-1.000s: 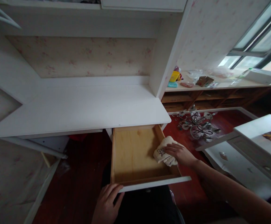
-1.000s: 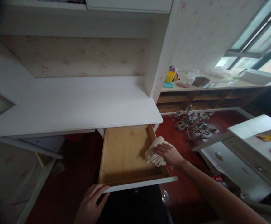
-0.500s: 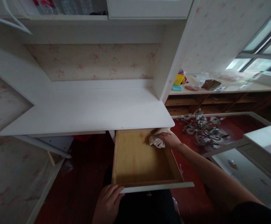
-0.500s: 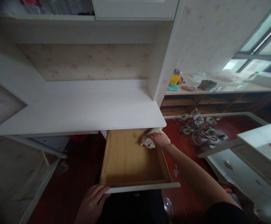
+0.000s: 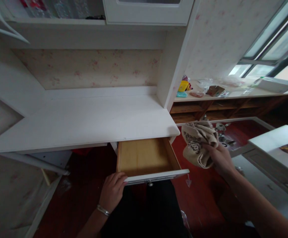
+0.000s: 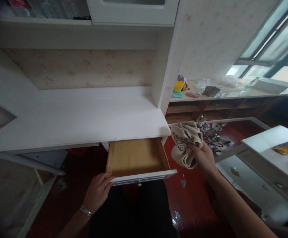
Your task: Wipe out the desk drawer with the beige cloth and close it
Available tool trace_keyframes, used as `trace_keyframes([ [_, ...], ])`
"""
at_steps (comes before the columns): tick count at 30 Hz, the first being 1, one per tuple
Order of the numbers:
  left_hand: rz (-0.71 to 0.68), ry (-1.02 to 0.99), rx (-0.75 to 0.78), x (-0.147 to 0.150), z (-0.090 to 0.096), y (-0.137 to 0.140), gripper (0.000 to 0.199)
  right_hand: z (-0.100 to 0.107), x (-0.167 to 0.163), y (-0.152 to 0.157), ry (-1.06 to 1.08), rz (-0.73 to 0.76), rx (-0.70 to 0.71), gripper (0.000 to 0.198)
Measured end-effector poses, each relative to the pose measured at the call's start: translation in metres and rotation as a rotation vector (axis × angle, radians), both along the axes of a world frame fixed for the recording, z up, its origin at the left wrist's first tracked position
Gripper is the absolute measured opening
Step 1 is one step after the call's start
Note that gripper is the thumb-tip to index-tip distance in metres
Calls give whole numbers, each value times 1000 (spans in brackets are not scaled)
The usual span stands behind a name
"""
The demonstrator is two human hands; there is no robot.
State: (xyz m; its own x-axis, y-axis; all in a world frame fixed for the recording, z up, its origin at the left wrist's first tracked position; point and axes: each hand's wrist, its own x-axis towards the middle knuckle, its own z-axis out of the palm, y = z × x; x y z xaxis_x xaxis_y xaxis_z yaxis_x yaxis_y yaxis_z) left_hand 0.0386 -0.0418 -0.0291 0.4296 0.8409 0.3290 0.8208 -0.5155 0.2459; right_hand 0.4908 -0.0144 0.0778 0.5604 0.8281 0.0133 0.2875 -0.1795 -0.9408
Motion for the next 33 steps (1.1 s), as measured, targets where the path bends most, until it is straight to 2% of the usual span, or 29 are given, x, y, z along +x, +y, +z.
trace_keyframes([
  [2,41,31,25,4,4,18,21,3,-5,-4,372,-69,-15,39],
  [4,84,61,47,9,9,36,22,6,-10,-8,605,-64,-64,36],
  [8,152,103,70,21,19,68,29,3,-18,-21,764,-23,-140,35],
  [12,195,148,90,27,29,102,40,-13,-26,-31,860,-86,-103,39],
  [16,183,217,80,26,37,140,45,-32,-43,-36,871,-78,-49,43],
  [20,135,260,29,28,37,171,45,-50,-69,-34,816,78,-54,45],
  [26,91,318,12,35,40,185,44,-71,-107,-10,664,223,-41,43],
  [29,43,305,-79,23,47,195,45,-81,-121,9,535,328,-76,40],
  [31,99,278,-171,4,49,208,50,-90,-129,24,446,406,-120,36],
  [33,280,256,-273,-18,46,222,57,-104,-136,41,404,453,-129,30],
])
